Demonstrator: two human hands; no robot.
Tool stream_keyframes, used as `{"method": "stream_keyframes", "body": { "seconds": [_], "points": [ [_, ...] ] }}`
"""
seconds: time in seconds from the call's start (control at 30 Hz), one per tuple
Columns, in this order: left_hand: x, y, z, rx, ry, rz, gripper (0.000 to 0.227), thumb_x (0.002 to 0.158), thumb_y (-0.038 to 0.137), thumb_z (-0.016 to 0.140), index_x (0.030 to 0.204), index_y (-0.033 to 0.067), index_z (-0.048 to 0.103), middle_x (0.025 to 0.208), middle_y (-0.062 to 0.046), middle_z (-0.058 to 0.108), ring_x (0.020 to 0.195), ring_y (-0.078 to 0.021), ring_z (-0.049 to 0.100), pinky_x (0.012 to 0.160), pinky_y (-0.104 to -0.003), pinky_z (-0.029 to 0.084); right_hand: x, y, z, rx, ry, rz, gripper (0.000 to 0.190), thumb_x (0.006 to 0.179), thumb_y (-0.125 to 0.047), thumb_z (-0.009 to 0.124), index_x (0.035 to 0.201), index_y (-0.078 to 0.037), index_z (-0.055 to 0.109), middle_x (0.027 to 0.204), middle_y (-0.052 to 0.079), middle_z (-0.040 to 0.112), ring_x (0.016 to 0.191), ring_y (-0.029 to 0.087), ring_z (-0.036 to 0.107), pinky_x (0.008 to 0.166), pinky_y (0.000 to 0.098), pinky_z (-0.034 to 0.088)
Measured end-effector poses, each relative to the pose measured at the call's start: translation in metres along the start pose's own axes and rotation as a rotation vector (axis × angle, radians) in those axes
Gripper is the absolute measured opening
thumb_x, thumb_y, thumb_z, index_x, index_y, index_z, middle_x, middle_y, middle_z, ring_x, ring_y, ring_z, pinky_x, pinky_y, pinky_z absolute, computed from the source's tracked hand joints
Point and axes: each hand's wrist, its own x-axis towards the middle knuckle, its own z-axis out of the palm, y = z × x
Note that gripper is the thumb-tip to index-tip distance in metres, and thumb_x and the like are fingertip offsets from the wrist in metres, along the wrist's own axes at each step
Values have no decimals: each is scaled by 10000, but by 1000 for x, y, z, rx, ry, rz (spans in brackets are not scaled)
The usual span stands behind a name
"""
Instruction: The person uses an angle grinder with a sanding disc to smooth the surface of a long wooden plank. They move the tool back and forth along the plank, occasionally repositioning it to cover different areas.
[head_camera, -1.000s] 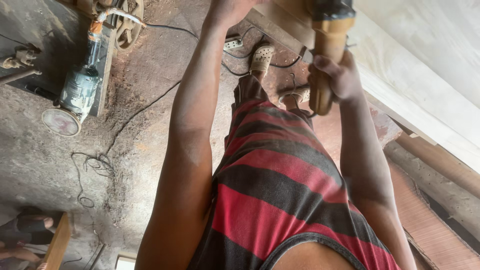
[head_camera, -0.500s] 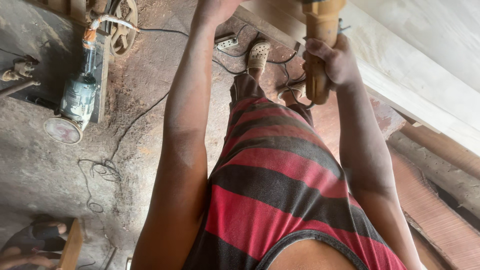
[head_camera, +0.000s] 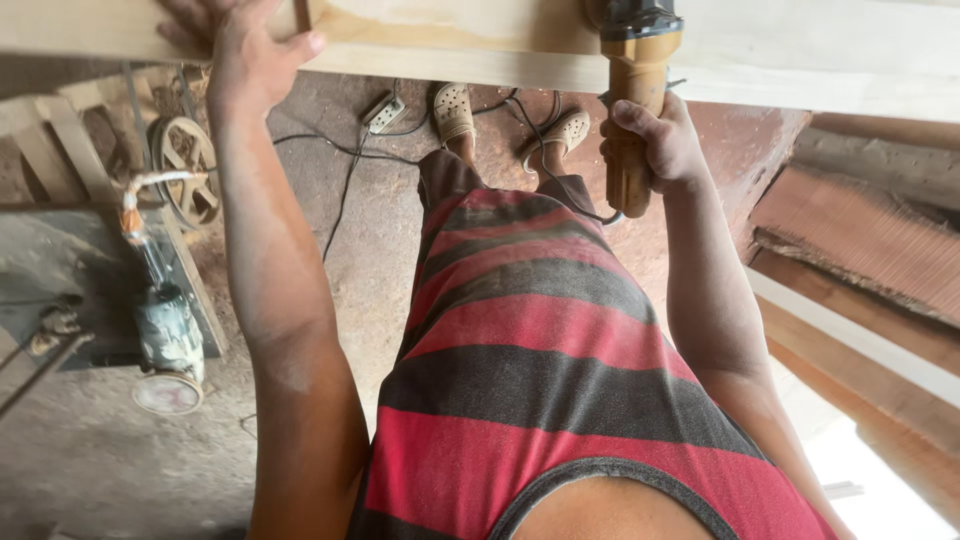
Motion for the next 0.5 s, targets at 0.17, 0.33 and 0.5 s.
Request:
{"method": "stream_keyframes", "body": {
  "seconds": [0.17,0.33,0.5],
  "points": [
    [-10,15,-12,198,33,-111,685,909,395,863,1521,513,579,1724,-203,-70,1506,-560,-203,1245,-760,-24,-18,6,-51,42,153,-10,465,889,-275,800,1201,-13,575,918,108,648,788,213,664,736,381,634],
    [-6,0,-11,179,65,-47,764,888,385,924,1560,573,614,1814,-54,-82,1560,-559,-236,1257,-810,-35,-32,4,-100,71,253,-5,506,897,-317,804,1229,-5,583,955,105,653,811,202,670,756,373,639],
    [-1,-1,-11,213,73,-26,775,879,372,917,1549,565,578,1789,-54,-125,1563,-565,-244,1261,-824,-25,-36,11,-150,98,334,-18,610,872,-373,825,1264,21,574,995,110,650,815,208,668,759,378,637]
  ]
}}
